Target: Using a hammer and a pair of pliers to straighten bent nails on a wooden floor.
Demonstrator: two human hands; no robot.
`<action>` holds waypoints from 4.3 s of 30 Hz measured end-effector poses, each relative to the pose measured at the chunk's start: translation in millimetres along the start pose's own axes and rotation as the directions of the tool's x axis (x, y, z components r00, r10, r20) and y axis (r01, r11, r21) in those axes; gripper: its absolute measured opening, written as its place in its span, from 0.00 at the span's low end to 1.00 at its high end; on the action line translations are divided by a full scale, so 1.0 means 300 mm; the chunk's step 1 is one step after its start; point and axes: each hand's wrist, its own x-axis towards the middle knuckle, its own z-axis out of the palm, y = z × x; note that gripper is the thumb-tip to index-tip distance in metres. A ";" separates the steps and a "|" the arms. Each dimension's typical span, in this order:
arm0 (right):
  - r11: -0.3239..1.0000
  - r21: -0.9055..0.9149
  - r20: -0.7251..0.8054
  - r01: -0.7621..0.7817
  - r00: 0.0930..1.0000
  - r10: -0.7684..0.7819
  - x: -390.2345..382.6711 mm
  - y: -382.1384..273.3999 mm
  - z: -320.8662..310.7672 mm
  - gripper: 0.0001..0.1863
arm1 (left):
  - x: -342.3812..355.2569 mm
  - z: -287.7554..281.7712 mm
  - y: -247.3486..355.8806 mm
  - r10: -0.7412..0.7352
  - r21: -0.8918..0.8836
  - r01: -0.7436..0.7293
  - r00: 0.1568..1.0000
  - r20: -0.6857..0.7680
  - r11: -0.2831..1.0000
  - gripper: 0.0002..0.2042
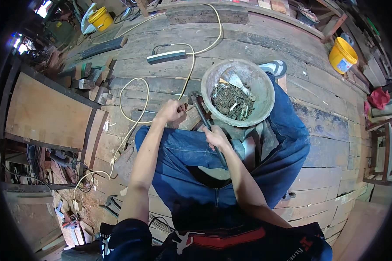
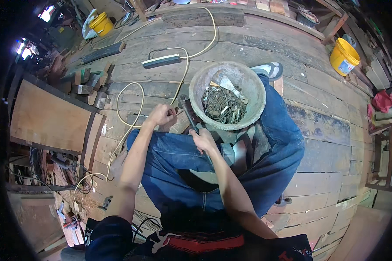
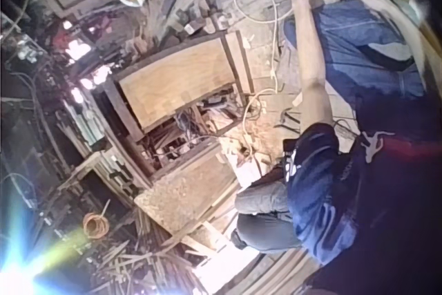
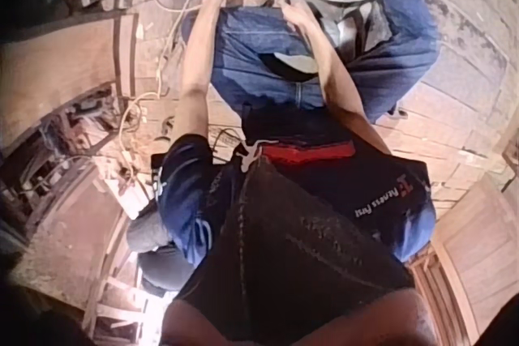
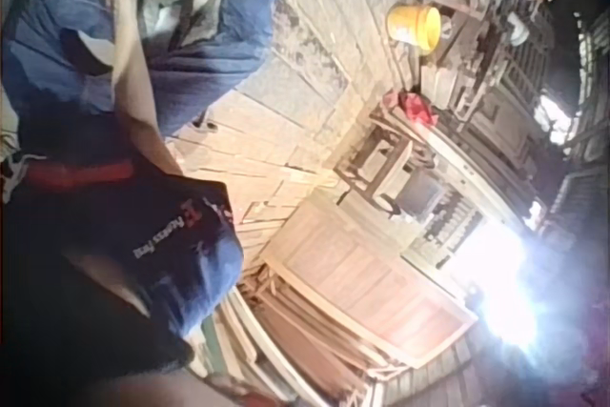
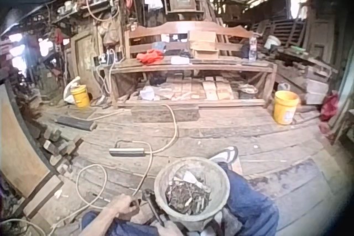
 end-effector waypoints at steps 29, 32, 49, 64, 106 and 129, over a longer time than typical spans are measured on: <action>0.989 -0.145 -0.036 -0.001 0.999 -0.004 0.003 0.001 0.008 0.20 | -0.020 -0.019 0.010 -0.159 0.122 0.163 0.987 -0.037 0.979 0.09; 0.991 -0.134 -0.045 -0.018 0.999 0.012 -0.001 -0.008 0.009 0.20 | -0.021 -0.020 0.004 -0.157 0.123 0.154 0.988 0.009 0.980 0.09; 0.994 -0.102 -0.013 0.028 0.999 -0.030 0.009 0.002 -0.010 0.23 | 0.117 -0.210 0.432 0.121 -0.508 -0.157 0.987 -0.104 0.847 0.06; 0.981 -0.193 0.026 0.013 1.000 -0.009 0.007 -0.007 -0.031 0.27 | 0.626 0.049 0.508 -0.133 0.467 -0.081 0.904 0.407 0.880 0.14; 0.996 -0.088 0.020 0.019 1.000 -0.018 -0.002 -0.021 -0.024 0.21 | 0.101 -0.169 0.461 0.041 -0.717 0.091 0.986 0.164 0.691 0.07; 0.997 -0.047 -0.036 -0.055 0.998 0.054 0.016 0.022 0.005 0.20 | -0.030 -0.056 0.046 -0.365 0.166 0.380 0.924 -0.113 0.910 0.12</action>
